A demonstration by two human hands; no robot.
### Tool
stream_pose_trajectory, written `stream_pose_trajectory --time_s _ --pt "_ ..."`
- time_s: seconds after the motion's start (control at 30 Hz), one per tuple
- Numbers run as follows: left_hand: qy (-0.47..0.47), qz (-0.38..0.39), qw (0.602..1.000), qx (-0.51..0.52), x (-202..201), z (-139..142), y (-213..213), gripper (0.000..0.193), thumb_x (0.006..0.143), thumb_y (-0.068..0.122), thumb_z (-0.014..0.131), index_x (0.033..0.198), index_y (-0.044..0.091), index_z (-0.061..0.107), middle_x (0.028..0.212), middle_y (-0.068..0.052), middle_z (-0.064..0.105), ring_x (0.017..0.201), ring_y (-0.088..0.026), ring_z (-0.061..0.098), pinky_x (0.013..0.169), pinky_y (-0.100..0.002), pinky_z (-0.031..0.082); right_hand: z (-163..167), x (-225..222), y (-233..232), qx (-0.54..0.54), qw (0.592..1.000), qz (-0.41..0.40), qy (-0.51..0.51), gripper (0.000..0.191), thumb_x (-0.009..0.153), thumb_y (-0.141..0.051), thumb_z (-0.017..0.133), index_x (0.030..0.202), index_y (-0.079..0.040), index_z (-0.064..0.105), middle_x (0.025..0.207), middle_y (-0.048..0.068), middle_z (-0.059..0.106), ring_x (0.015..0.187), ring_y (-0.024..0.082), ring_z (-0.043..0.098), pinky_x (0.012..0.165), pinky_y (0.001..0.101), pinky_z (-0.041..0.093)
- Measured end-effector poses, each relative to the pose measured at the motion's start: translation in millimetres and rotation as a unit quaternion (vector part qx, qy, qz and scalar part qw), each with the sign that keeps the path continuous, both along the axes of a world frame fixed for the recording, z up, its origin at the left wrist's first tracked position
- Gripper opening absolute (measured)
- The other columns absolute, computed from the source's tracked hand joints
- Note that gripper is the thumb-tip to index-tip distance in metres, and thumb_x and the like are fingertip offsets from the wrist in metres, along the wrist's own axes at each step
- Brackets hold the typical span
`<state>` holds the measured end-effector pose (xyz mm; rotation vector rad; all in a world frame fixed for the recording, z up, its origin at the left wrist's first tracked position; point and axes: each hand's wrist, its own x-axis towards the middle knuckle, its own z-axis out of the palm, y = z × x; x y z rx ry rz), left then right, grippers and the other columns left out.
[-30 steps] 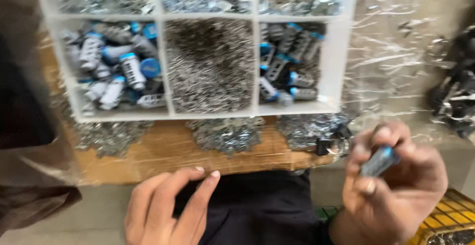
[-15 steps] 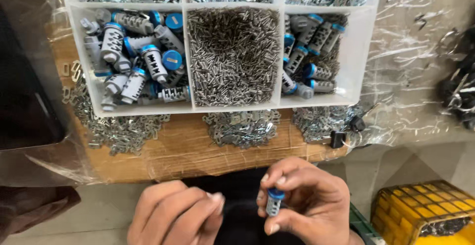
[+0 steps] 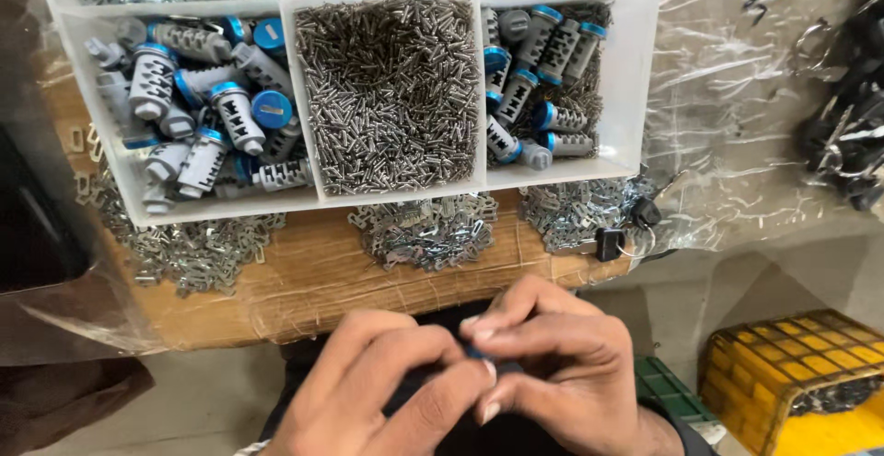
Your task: The person repeatedly picks small metal key fob components from a tray and inserts them into cylindrical key fob bodies. The person handles the components one at a time, rotating the fob body to align and seat the metal piece before moving to the next unit.
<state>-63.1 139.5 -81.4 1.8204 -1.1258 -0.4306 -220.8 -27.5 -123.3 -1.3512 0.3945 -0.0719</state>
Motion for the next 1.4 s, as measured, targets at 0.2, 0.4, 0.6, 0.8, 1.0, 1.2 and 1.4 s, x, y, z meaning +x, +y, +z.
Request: stream_pose_trajectory --time_s 0.2,0.4,0.6,0.8,1.0,1.2,1.4 --pt "0.212 0.071 0.973 0.051 -32 -24 19 0.021 0.081 0.020 0.087 0.101 0.021 0.079 0.086 0.007 0.067 0.076 -0.008 0.066 0.066 -0.018 0.054 -5 -5 -8 0.102 0.990 0.079 -0.052 0.024 0.083 0.001 0.085 0.107 -0.001 0.080 0.107 0.014 0.073 0.102 0.025 0.074 0.090 0.0361 0.061" --pt "-0.272 0.083 0.949 0.136 -34 -32 0 0.030 0.091 0.023 0.084 0.119 0.015 0.079 0.093 -0.001 0.063 0.088 -0.022 0.056 0.073 -0.035 0.051 -4 -24 -7 0.220 0.968 -0.119 -0.034 0.040 0.078 0.008 0.091 0.114 0.005 0.074 0.118 0.022 0.066 0.094 0.027 0.074 0.076 0.0384 0.069" --pt "-0.263 -0.018 0.964 0.038 -4 -39 4 0.027 0.083 0.009 0.084 0.109 0.010 0.077 0.108 -0.003 0.070 0.099 -0.022 0.059 0.079 -0.036 0.053 -4 -24 -8 0.210 0.974 -0.080 -0.029 0.039 0.080 0.013 0.089 0.115 0.007 0.073 0.119 0.024 0.065 0.098 0.028 0.075 0.081 0.0391 0.069" --pt "-0.178 0.149 0.963 0.137 -22 -21 17 0.024 0.077 0.008 0.084 0.098 0.017 0.077 0.101 0.003 0.068 0.093 -0.024 0.058 0.081 -0.037 0.052 1 -9 4 0.249 0.964 -0.090 -0.001 0.043 0.083 0.016 0.085 0.120 0.005 0.065 0.122 0.025 0.063 0.100 0.028 0.075 0.083 0.0399 0.070" --pt "0.061 0.172 0.983 0.006 -4 8 -23 0.027 0.074 0.006 0.085 0.094 0.018 0.073 0.095 0.007 0.073 0.082 -0.012 0.064 0.071 -0.026 0.057 4 3 9 0.226 0.970 -0.092 -0.001 0.036 0.086 0.018 0.079 0.119 0.008 0.067 0.128 0.026 0.063 0.104 0.026 0.072 0.082 0.0360 0.068" --pt "-0.046 0.063 0.995 0.068 -13 11 -21 0.025 0.075 0.015 0.085 0.099 0.018 0.077 0.096 0.003 0.066 0.082 -0.018 0.061 0.070 -0.027 0.053 5 1 5 0.055 0.996 -0.070 0.010 0.035 0.081 0.011 0.084 0.115 0.006 0.074 0.118 0.020 0.068 0.111 0.029 0.069 0.094 0.0347 0.061" --pt "0.295 0.025 0.955 0.025 -18 -12 -3 0.017 0.083 0.009 0.083 0.099 0.014 0.078 0.091 0.000 0.062 0.079 -0.011 0.067 0.070 -0.026 0.057 0 -8 -15 0.102 0.992 0.039 -0.069 0.018 0.084 0.000 0.084 0.101 0.000 0.081 0.102 0.014 0.073 0.097 0.024 0.075 0.087 0.0337 0.062"
